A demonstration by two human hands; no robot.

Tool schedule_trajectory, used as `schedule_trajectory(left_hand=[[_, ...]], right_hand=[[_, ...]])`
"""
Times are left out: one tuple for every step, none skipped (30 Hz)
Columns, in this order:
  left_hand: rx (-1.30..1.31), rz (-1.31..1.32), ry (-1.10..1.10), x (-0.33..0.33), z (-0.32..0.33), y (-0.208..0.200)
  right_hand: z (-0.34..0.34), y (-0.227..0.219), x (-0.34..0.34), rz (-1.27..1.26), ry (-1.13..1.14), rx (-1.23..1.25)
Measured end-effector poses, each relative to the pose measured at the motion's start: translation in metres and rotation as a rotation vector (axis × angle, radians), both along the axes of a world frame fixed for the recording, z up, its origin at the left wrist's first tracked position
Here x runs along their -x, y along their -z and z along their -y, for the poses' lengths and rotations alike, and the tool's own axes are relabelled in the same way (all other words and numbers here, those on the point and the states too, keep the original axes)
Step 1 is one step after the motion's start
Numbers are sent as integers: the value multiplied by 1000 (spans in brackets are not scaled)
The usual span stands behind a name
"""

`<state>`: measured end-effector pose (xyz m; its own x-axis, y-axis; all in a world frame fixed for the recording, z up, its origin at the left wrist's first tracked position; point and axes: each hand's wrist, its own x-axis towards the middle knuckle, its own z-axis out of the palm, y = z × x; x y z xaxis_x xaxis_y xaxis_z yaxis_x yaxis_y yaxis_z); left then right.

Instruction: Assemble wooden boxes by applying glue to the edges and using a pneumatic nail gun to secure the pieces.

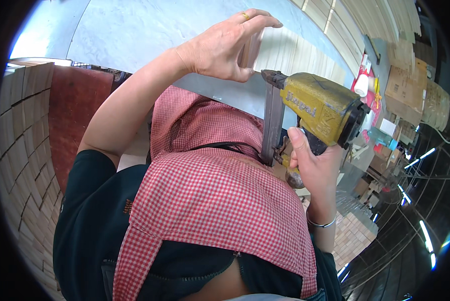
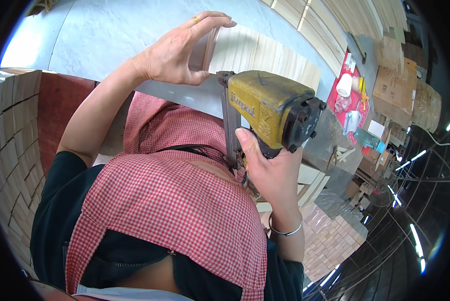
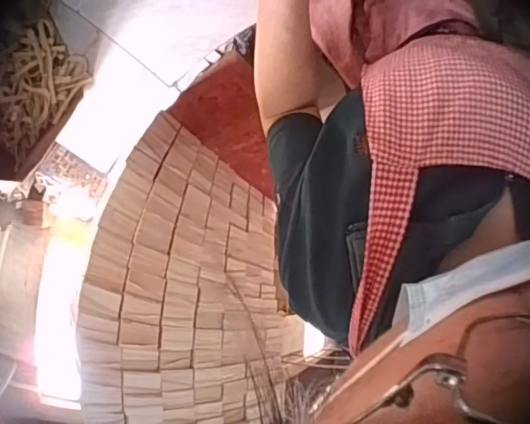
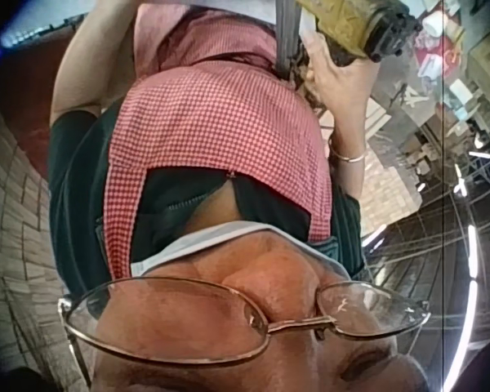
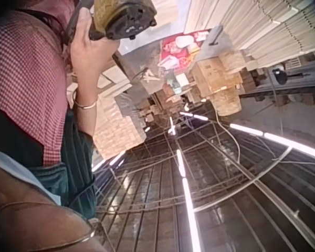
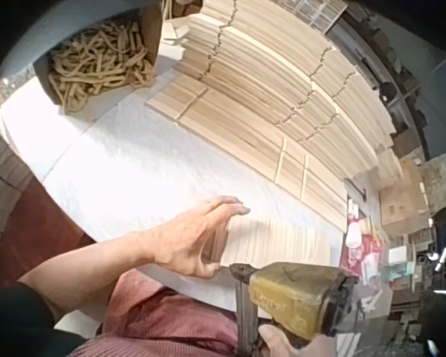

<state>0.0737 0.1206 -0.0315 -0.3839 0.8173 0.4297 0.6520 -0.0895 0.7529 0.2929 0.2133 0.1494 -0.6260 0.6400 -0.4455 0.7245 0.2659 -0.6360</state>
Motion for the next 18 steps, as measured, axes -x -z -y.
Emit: schedule_trajectory(left_hand=[[17, -14, -42, -4, 7, -1], [24, -40, -84, -5, 11, -1], [33, -67, -132, -7, 18, -1], [44, -95, -185, -10, 28, -2], [71, -127, -271, -19, 45, -3], [97, -155, -337, -34, 58, -3], [179, -116, -376, -51, 86, -8], [213, -104, -419, -67, 109, -8], [259, -94, -474, -85, 131, -7], [306, 41, -441, -101, 144, -11], [346, 177, -404, -111, 152, -12], [278, 227, -347, -118, 149, -15], [160, 276, -253, -118, 139, -14], [41, 322, -153, -117, 126, -10], [8, 420, -71, -117, 111, -2], [-28, 523, 15, -115, 96, 2], [-79, 563, -72, -106, 84, -4], [-124, 532, -221, -89, 73, -3]], right_hand=[[1, -2, 0, 22, -14, 18], [1, -1, 1, 31, -27, 27], [1, -1, 3, 40, -46, 37], [2, 0, 5, 47, -71, 49], [7, 1, 3, -2, -57, 66], [8, 5, -6, -48, -22, 86], [13, 5, -10, -75, -44, 82], [14, 4, -14, -63, -32, 57], [17, 7, -18, -53, -31, 47], [17, 4, -18, 20, 14, 40], [16, 2, -19, 94, 61, 31], [15, 2, -25, 78, 38, 35], [11, 6, -31, 17, 65, -60], [7, 10, -38, -45, 98, -155], [0, 13, -46, -63, 83, -146], [-7, 14, -55, -73, 84, -184], [-13, 13, -66, -78, 89, -226], [-19, 13, -74, -81, 97, -267]])
